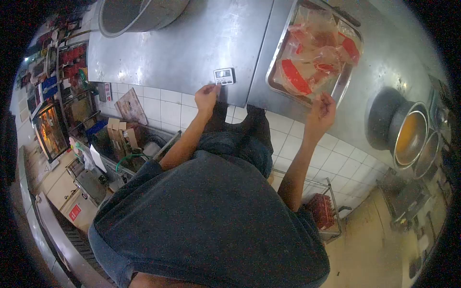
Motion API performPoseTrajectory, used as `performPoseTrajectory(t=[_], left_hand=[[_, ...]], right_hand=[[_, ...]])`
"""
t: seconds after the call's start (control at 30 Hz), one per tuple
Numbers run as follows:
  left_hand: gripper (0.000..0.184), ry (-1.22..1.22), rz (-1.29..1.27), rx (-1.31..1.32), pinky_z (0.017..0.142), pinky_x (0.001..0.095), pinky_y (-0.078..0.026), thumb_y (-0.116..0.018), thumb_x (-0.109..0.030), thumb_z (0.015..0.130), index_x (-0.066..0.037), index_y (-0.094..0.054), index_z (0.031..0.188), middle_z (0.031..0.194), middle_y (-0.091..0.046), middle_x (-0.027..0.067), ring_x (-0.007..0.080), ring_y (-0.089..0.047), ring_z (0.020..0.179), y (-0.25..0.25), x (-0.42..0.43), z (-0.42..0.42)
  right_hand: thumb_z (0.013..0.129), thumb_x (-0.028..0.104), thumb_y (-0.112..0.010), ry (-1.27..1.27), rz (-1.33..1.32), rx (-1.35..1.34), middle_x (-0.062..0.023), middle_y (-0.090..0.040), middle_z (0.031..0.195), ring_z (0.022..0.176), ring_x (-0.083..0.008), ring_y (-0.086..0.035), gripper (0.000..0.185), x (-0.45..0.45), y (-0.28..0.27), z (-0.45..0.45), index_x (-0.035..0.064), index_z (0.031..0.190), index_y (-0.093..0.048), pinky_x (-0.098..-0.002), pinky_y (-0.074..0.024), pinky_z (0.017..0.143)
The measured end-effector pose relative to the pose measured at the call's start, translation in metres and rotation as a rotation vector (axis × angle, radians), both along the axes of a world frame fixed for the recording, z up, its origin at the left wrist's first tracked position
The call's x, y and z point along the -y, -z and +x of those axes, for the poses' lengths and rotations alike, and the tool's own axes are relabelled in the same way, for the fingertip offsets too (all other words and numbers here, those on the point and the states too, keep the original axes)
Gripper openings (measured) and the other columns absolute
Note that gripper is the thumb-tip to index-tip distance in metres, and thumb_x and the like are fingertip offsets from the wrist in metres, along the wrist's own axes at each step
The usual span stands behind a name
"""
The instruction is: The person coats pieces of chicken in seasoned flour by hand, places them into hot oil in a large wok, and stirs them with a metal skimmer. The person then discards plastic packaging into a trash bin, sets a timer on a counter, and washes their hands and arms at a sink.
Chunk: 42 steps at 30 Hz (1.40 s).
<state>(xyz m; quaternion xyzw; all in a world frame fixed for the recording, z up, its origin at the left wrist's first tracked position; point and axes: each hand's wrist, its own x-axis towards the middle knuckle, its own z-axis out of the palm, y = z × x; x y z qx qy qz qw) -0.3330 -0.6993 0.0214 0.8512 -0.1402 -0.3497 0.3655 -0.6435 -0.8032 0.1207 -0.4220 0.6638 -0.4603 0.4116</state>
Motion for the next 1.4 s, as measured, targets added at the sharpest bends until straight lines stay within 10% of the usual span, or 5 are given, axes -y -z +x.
performPoseTrajectory(t=[0.37,0.5,0.6,1.17,1.4], left_hand=[[0.031,-0.079,-0.049,-0.004,0.062,0.027,-0.047,-0.078,-0.027,0.078,0.001,-0.069,0.086,0.078,-0.067,0.0066,0.0137,-0.058,0.067,-0.013,0.002,-0.006],[0.032,0.038,-0.16,0.083,0.065,0.0294,-0.048,-0.072,-0.029,0.083,0.001,-0.066,0.089,0.082,-0.066,0.0079,0.0148,-0.06,0.071,-0.047,0.009,-0.021],[0.028,0.133,-0.157,0.193,0.069,0.03,-0.048,-0.071,-0.027,0.084,0.0,-0.067,0.09,0.085,-0.067,0.0076,0.0152,-0.06,0.075,-0.063,0.011,-0.024],[0.017,-0.258,-0.144,0.492,0.066,0.0289,-0.048,-0.068,-0.018,0.084,-0.001,-0.068,0.086,0.082,-0.066,0.0077,0.0166,-0.059,0.074,-0.019,-0.139,0.097],[0.016,-0.434,-0.085,0.279,0.068,0.028,-0.048,-0.07,-0.014,0.082,0.0,-0.065,0.088,0.082,-0.064,0.0063,0.0142,-0.058,0.074,0.033,-0.234,0.133]], right_hand=[[0.084,0.027,-0.075,0.092,0.104,0.017,-0.0097,-0.06,0.101,0.089,-0.0146,-0.058,0.054,0.031,0.011,-0.043,0.0006,0.124,-0.05,-0.0261,-0.0483,0.078],[0.062,0.047,-0.085,-0.191,-0.285,-0.783,-0.0257,-0.055,0.124,0.109,-0.0366,-0.057,0.102,0.116,-0.004,-0.022,0.002,0.14,-0.036,-0.0458,-0.0468,0.092],[0.063,0.046,-0.084,0.049,0.061,-1.174,-0.0263,-0.057,0.121,0.108,-0.0417,-0.058,0.103,0.162,-0.013,0.043,0.0011,0.141,-0.034,-0.0486,-0.0465,0.092],[0.071,0.028,-0.079,0.35,-0.235,-0.569,-0.0192,-0.068,0.08,0.076,-0.0332,-0.067,0.043,0.146,0.005,-0.002,-0.0051,0.097,-0.068,-0.0408,-0.0537,0.071],[0.091,0.017,-0.064,0.18,0.087,0.134,-0.0079,-0.065,0.085,0.07,-0.0197,-0.064,0.024,0.151,-0.046,-0.049,-0.0005,0.108,-0.061,-0.0343,-0.0524,0.057]])
